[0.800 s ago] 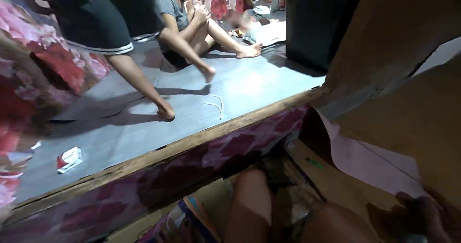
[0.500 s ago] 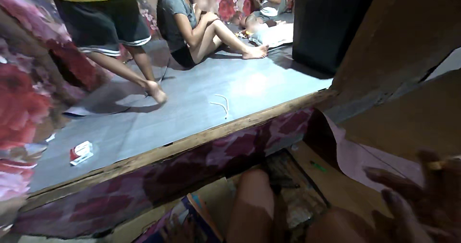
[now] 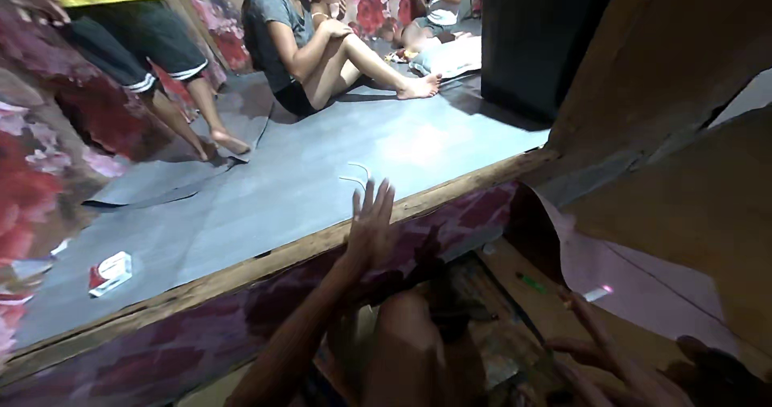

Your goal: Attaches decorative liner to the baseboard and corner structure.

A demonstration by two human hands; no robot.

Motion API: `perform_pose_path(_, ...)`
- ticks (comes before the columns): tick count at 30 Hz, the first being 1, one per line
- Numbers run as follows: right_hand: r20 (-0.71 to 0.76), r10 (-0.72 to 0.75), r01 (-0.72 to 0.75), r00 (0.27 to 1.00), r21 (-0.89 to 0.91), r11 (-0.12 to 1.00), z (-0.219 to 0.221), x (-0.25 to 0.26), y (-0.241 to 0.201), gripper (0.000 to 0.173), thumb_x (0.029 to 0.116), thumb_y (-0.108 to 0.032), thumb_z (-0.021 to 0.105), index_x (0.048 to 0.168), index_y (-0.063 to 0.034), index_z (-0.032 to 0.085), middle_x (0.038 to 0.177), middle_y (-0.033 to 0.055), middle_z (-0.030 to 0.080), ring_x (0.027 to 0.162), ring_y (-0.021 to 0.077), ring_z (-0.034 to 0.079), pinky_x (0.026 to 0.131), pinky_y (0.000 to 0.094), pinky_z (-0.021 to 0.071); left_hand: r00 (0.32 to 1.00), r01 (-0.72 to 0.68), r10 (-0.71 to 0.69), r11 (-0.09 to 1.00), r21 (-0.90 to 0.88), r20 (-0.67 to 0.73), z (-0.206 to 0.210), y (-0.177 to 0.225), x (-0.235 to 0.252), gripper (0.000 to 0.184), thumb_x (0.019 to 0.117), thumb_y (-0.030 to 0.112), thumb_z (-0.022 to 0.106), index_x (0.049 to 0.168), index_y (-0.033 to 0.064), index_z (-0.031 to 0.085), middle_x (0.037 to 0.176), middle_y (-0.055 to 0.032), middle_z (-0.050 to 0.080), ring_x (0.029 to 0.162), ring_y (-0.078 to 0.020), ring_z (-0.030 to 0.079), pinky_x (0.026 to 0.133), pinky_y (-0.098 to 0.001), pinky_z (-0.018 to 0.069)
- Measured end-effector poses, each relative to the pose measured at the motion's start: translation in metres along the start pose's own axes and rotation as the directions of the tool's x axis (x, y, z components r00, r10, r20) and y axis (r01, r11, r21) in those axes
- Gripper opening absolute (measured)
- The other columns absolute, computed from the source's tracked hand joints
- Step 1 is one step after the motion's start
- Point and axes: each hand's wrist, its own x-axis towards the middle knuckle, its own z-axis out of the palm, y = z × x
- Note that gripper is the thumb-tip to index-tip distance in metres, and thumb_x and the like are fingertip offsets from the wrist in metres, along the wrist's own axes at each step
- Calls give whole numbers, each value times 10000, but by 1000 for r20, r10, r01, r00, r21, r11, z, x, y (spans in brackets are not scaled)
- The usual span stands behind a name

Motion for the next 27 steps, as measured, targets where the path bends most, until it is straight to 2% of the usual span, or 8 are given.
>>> perform_pose_path(4, 13, 37, -37, 999, -9, 999, -3, -5, 2, 721, 997, -146, 663, 1578, 51, 283, 1452, 288, 520, 1054, 298, 717, 881, 404, 612, 923, 117, -125, 992, 44, 364, 80, -56, 120, 738, 1090, 540, 251, 1569, -12, 353, 1641, -210, 325, 1569, -399, 152, 1243, -650, 71)
perform_pose_path(8, 21, -17, 16, 1000, 48, 999, -2, -7, 7, 681, 1017, -154, 639, 1561, 79, 302, 1482, 323, 470, 1106, 312, 704, 917, 413, 605, 741, 333, -301, 941, 61, 600, 145, -64, 148, 744, 1071, 605, 220, 1610, 102, 321, 1686, -145, 251, 1581, -372, 106, 1215, -710, 44)
perform_pose_path(12, -15, -13, 14, 1000, 89, 996, -2, -6, 8, 695, 1003, -118, 647, 1558, 94, 285, 1470, 335, 467, 1075, 288, 711, 900, 395, 608, 675, 267, -140, 961, -63, 724, 134, -29, 151, 627, 1103, 485, 298, 1634, 153, 271, 1698, -145, 212, 1579, -390, 99, 1197, -733, 59)
perform_pose_path(15, 2, -16, 16, 1000, 81, 997, 2, -1, 9, 708, 1012, -163, 650, 1563, 86, 282, 1462, 315, 487, 1058, 251, 717, 912, 372, 605, 625, 342, -39, 911, -229, 780, 109, -14, 146, 628, 1120, 455, 198, 1642, 106, 215, 1692, -172, 212, 1577, -361, 142, 1245, -641, 100)
perform_pose_path(17, 21, -10, 9, 1000, 55, 998, 3, 3, 7, 714, 1011, -151, 645, 1574, 74, 268, 1482, 304, 476, 1058, 251, 716, 920, 372, 601, 663, 449, 22, 789, -420, 748, 91, 3, 135, 704, 1103, 523, 114, 1588, 56, 320, 1620, -161, 382, 1501, -285, 366, 1221, -524, 296)
perform_pose_path(20, -18, -10, 11, 1000, 60, 998, 7, 6, 7, 709, 1002, -115, 644, 1573, 76, 269, 1529, 294, 433, 1033, 206, 722, 889, 329, 603, 787, 427, 99, 624, -654, 608, 48, 57, 97, 588, 1129, 367, 213, 1576, 9, 346, 1599, -157, 418, 1473, -233, 408, 1221, -424, 303)
perform_pose_path(24, -83, -26, 30, 996, 52, 998, 8, 4, 2, 691, 998, -77, 638, 1562, 93, 276, 1537, 306, 409, 1007, 170, 724, 876, 299, 603, 909, 16, 297, 674, -739, 291, 28, 99, 17, 444, 1063, 199, 515, 1438, -38, 547, 1485, -188, 554, 1437, -293, 473, 1219, -472, 325)
perform_pose_path(27, -94, -59, 60, 994, 8, 998, 10, 3, 4, 649, 1004, -78, 620, 1540, 113, 307, 1502, 328, 438, 979, 189, 728, 865, 307, 603, 970, -142, 227, 820, -554, 88, 28, 76, -5, 340, 1021, 219, 608, 1278, 14, 696, 1348, -131, 674, 1374, -305, 544, 1192, -505, 365)
